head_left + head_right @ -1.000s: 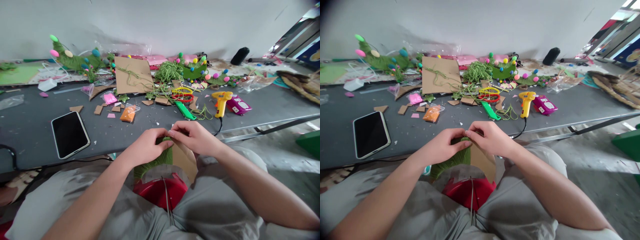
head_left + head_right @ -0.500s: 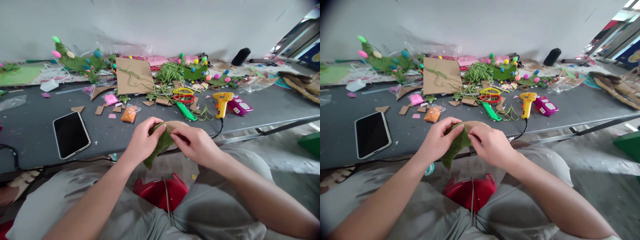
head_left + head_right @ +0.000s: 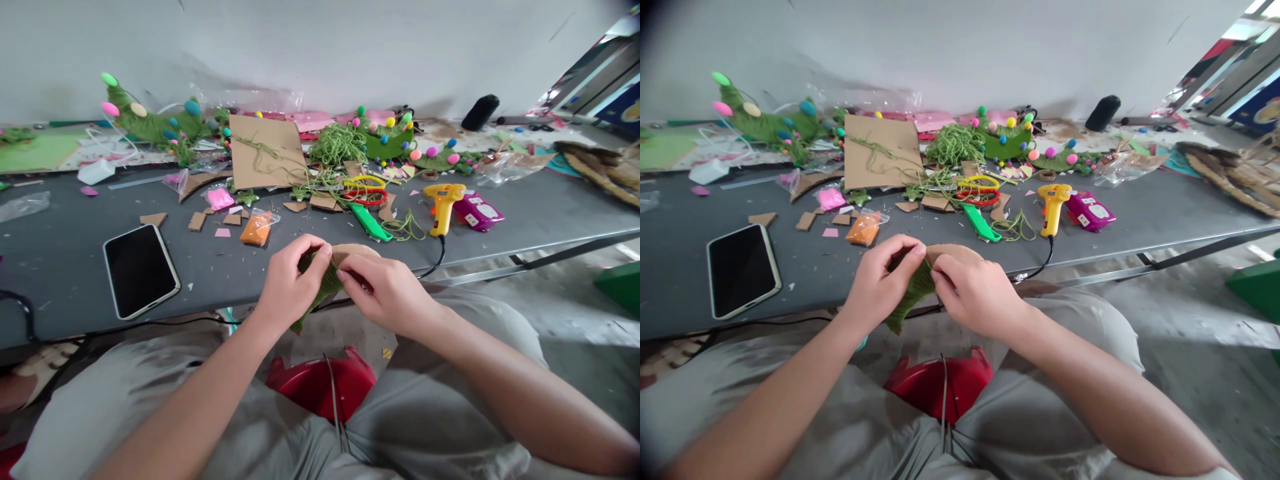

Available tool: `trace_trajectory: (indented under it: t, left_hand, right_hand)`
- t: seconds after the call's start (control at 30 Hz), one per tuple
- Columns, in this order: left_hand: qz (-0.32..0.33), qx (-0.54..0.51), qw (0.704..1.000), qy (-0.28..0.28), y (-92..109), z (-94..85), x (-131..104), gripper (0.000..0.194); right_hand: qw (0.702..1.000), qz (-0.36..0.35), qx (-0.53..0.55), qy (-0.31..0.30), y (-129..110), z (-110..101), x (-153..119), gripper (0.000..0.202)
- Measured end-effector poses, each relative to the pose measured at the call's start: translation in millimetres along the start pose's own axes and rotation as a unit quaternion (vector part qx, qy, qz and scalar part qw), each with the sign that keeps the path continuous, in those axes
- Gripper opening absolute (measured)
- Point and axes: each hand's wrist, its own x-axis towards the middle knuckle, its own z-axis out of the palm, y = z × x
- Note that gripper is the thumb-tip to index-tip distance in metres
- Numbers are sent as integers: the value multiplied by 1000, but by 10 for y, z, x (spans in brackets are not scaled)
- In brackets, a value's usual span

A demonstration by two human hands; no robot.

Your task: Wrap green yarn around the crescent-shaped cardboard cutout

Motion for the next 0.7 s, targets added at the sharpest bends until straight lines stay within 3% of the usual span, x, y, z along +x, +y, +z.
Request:
trace_trajectory:
  t: [0.27,0.47,0.7]
  left_hand:
    - [-11,8,1000,15,-20,-4,-5,25]
    - [18,37,999,34,-23,-28,3,22]
    - [67,76,991,88,5,-43,-29,18]
  right_hand:
    - [999,10,31,9,0,17,4,16]
    - [995,24,87,37,27,43,1,16]
    - [982,76,169,36,15,-2,32,34]
